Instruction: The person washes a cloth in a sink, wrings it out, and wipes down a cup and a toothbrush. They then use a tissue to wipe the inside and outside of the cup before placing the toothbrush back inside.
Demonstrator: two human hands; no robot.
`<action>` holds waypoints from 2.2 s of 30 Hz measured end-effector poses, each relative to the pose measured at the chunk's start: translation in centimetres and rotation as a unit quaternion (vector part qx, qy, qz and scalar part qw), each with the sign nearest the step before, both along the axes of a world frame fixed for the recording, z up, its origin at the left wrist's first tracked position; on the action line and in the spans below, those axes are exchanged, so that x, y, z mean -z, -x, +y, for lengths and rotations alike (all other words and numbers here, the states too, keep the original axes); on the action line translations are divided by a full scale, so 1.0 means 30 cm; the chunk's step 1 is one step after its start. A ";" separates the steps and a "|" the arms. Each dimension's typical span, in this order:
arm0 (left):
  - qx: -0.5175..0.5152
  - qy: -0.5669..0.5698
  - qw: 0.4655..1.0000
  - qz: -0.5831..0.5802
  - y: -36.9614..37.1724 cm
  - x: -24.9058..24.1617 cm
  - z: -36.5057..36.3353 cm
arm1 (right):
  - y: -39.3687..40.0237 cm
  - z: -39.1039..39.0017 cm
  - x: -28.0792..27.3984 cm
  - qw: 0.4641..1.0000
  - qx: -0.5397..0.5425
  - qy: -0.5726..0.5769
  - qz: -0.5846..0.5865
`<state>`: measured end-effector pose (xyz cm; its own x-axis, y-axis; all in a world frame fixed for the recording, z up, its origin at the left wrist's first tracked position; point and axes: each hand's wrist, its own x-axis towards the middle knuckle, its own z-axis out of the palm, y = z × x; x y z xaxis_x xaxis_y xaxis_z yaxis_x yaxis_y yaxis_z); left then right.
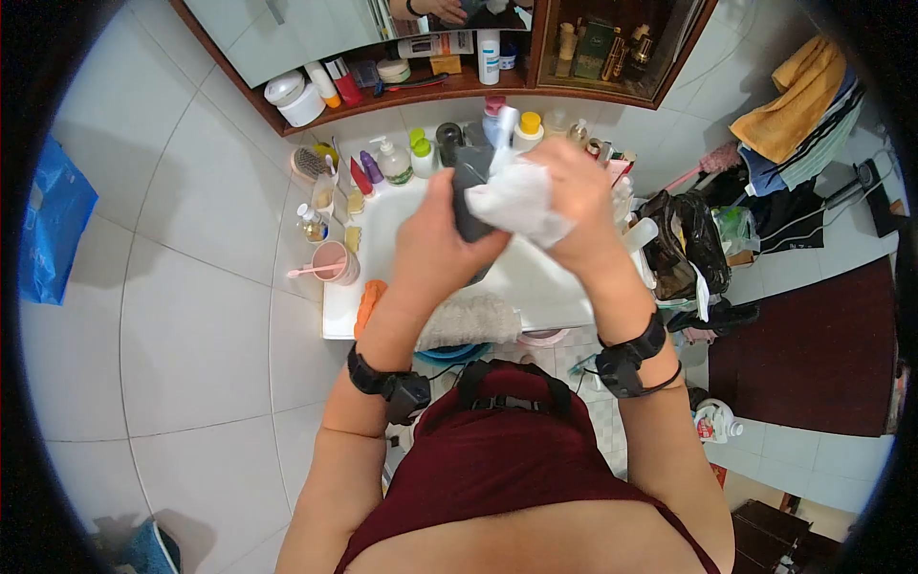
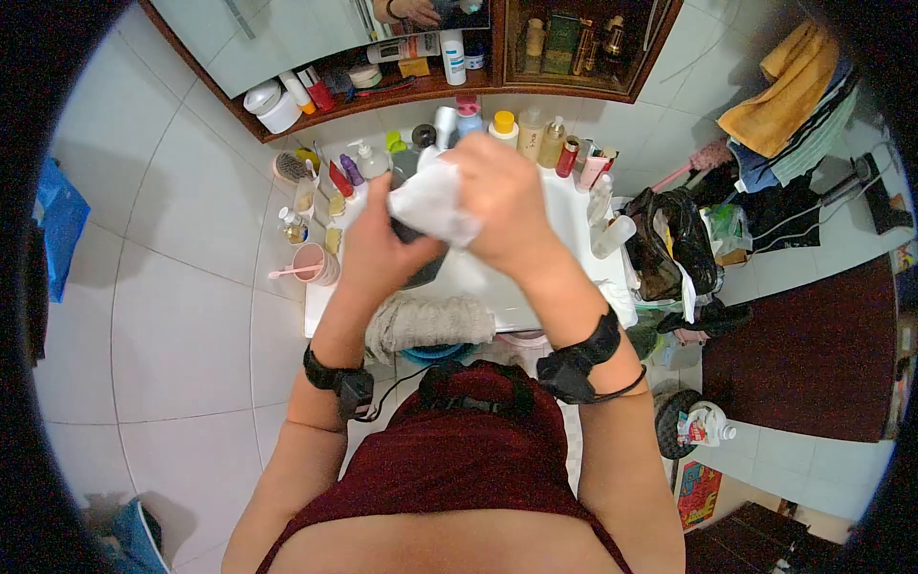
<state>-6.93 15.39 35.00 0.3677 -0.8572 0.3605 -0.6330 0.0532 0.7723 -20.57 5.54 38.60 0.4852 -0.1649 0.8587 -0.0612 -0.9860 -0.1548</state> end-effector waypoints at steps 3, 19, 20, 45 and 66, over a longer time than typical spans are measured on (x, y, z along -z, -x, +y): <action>0.017 0.019 1.000 0.011 0.014 0.033 -0.016 | -0.025 0.004 -0.017 1.000 -0.013 -0.012 -0.011; 0.211 0.050 0.901 0.377 -0.033 0.022 0.010 | 0.097 -0.125 0.098 0.978 -0.066 -0.197 0.022; 0.221 0.049 0.895 0.383 -0.024 0.016 0.010 | 0.099 -0.129 0.110 0.969 -0.088 -0.233 0.008; 0.280 -0.046 0.890 0.356 -0.030 -0.039 0.054 | 0.062 -0.088 -0.023 0.935 -0.140 -0.326 -0.003; 0.208 0.004 0.952 0.227 0.001 0.069 0.030 | 0.093 -0.092 -0.078 0.933 -0.169 -0.302 0.100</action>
